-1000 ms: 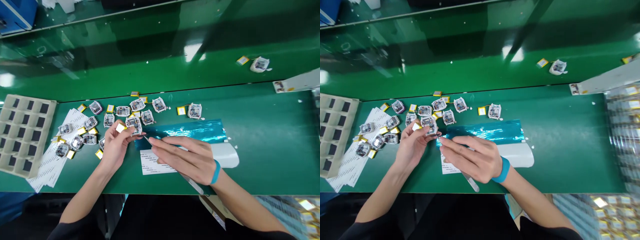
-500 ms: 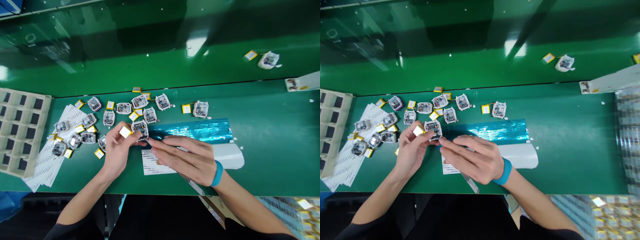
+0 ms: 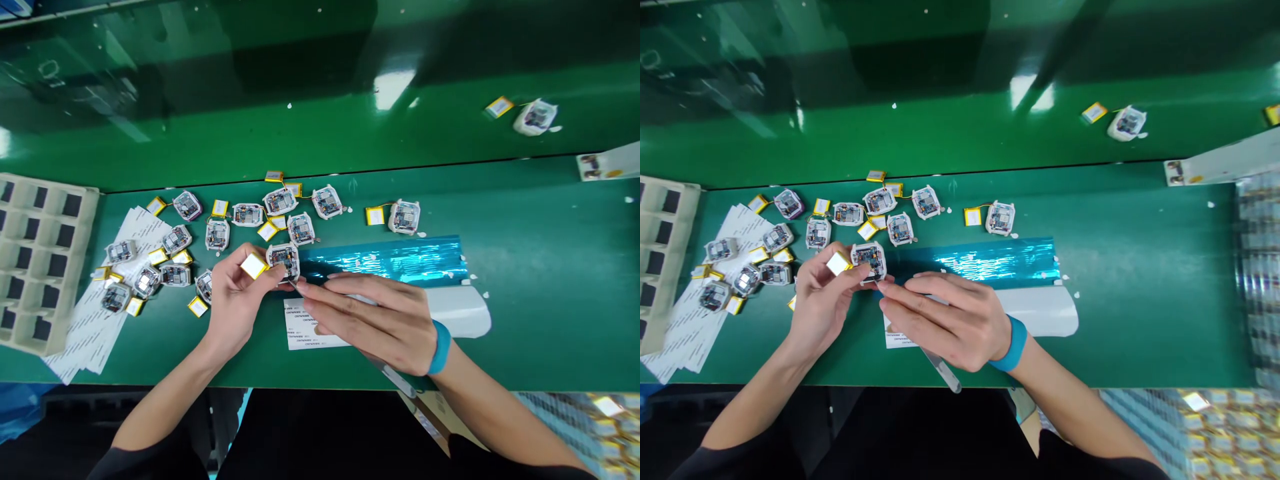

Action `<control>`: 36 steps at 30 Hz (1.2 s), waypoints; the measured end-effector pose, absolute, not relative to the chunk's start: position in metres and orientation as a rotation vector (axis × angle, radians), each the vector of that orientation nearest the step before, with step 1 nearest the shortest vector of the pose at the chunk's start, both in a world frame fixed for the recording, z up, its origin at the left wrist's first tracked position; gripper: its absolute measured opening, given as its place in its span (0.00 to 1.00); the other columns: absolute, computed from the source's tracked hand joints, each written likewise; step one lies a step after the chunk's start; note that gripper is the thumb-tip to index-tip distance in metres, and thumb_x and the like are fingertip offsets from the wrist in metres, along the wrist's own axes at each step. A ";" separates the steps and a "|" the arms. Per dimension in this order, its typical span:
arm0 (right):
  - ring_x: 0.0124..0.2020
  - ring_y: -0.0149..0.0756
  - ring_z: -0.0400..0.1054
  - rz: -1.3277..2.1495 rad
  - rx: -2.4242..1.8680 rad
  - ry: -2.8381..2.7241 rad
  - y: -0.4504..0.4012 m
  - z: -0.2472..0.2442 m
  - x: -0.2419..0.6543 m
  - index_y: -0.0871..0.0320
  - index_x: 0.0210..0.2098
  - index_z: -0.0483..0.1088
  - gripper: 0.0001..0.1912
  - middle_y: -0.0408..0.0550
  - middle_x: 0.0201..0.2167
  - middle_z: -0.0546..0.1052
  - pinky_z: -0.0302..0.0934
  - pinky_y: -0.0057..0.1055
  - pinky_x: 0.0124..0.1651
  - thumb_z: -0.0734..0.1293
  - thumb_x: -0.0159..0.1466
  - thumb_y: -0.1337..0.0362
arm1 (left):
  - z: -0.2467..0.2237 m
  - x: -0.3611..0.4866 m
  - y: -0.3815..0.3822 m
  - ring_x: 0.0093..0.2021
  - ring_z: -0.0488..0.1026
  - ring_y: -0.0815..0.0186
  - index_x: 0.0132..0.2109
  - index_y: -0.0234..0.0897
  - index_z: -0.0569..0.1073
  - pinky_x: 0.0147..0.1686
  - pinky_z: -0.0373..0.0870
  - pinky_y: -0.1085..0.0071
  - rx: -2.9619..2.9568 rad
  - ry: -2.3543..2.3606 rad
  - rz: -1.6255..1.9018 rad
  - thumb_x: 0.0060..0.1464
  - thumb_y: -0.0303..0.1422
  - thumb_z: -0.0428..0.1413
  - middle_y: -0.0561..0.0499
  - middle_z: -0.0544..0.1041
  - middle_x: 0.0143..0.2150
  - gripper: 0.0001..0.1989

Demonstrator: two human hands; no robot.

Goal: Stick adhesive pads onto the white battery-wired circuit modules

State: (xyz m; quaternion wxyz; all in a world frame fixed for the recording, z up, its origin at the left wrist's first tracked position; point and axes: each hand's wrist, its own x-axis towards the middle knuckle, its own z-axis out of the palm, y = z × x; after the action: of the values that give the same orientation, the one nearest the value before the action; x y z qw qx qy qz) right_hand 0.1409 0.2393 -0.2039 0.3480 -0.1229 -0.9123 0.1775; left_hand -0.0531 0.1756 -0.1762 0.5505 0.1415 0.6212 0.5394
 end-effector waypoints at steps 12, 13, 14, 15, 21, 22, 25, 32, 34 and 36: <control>0.43 0.36 0.80 0.588 -0.409 -2.419 0.245 -0.188 0.144 0.60 0.51 0.76 0.10 0.49 0.47 0.85 0.81 0.32 0.46 0.67 0.71 0.70 | -0.181 -0.050 0.170 0.27 0.77 0.71 0.35 0.37 0.79 0.30 0.82 0.76 0.440 1.554 1.308 0.50 0.39 0.72 0.56 0.77 0.30 0.13; 0.44 0.36 0.80 0.592 -0.404 -2.420 0.246 -0.187 0.144 0.59 0.52 0.76 0.11 0.49 0.47 0.85 0.81 0.32 0.47 0.67 0.71 0.70 | -0.181 -0.050 0.170 0.28 0.77 0.71 0.35 0.37 0.79 0.30 0.83 0.76 0.444 1.553 1.310 0.50 0.39 0.72 0.56 0.77 0.30 0.13; 0.44 0.36 0.80 0.600 -0.401 -2.413 0.246 -0.187 0.144 0.59 0.53 0.76 0.11 0.49 0.47 0.85 0.81 0.33 0.47 0.67 0.72 0.70 | -0.181 -0.050 0.170 0.28 0.77 0.71 0.34 0.37 0.78 0.30 0.83 0.76 0.449 1.551 1.315 0.50 0.39 0.72 0.56 0.77 0.29 0.13; 0.44 0.36 0.80 0.614 -0.400 -2.401 0.246 -0.188 0.144 0.59 0.54 0.75 0.12 0.49 0.48 0.85 0.81 0.33 0.48 0.66 0.72 0.70 | -0.181 -0.050 0.170 0.27 0.76 0.71 0.34 0.37 0.78 0.30 0.83 0.77 0.452 1.547 1.319 0.50 0.39 0.72 0.56 0.77 0.29 0.13; 0.44 0.37 0.79 0.751 -0.387 -2.344 0.247 -0.197 0.141 0.63 0.52 0.76 0.11 0.52 0.47 0.85 0.80 0.33 0.45 0.66 0.72 0.71 | -0.185 -0.050 0.171 0.27 0.75 0.74 0.33 0.36 0.78 0.33 0.83 0.78 0.401 1.543 1.317 0.47 0.41 0.73 0.57 0.76 0.27 0.16; 0.44 0.37 0.79 0.754 -0.387 -2.329 0.248 -0.199 0.141 0.62 0.52 0.76 0.11 0.52 0.46 0.85 0.80 0.33 0.45 0.66 0.72 0.71 | -0.186 -0.049 0.171 0.28 0.76 0.73 0.34 0.35 0.78 0.33 0.83 0.78 0.387 1.544 1.304 0.46 0.41 0.74 0.57 0.77 0.28 0.17; 0.43 0.35 0.79 0.724 -0.406 -2.284 0.251 -0.204 0.141 0.60 0.54 0.75 0.13 0.50 0.46 0.85 0.80 0.32 0.43 0.66 0.71 0.72 | -0.190 -0.050 0.170 0.29 0.80 0.70 0.36 0.35 0.78 0.36 0.84 0.73 0.379 1.508 1.244 0.44 0.40 0.75 0.55 0.80 0.29 0.19; 0.50 0.33 0.78 0.726 -0.504 -2.103 0.246 -0.191 0.134 0.62 0.54 0.74 0.13 0.55 0.50 0.84 0.76 0.35 0.51 0.62 0.74 0.69 | -0.196 -0.121 0.209 0.29 0.83 0.64 0.41 0.40 0.78 0.28 0.78 0.73 0.882 1.775 1.322 0.51 0.35 0.71 0.58 0.84 0.29 0.12; 0.51 0.33 0.77 0.707 -0.540 -2.090 0.247 -0.183 0.139 0.60 0.51 0.75 0.13 0.54 0.49 0.84 0.75 0.36 0.53 0.59 0.75 0.67 | -0.201 -0.158 0.241 0.28 0.82 0.68 0.40 0.40 0.78 0.26 0.72 0.76 1.141 1.946 1.227 0.56 0.37 0.68 0.62 0.81 0.26 0.09; 0.52 0.33 0.76 0.697 -0.628 -2.104 0.259 -0.171 0.153 0.59 0.49 0.74 0.14 0.52 0.48 0.84 0.74 0.36 0.53 0.56 0.76 0.68 | -0.203 -0.188 0.268 0.26 0.81 0.66 0.32 0.37 0.76 0.28 0.70 0.72 1.255 2.012 1.158 0.55 0.37 0.69 0.63 0.73 0.17 0.11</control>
State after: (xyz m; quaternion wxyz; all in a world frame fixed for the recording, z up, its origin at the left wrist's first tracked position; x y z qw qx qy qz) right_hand 0.1528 0.2587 -0.1709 0.4066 -0.2492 -0.8344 0.2763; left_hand -0.1875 0.2684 -0.2031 0.2488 0.4605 0.7385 0.4250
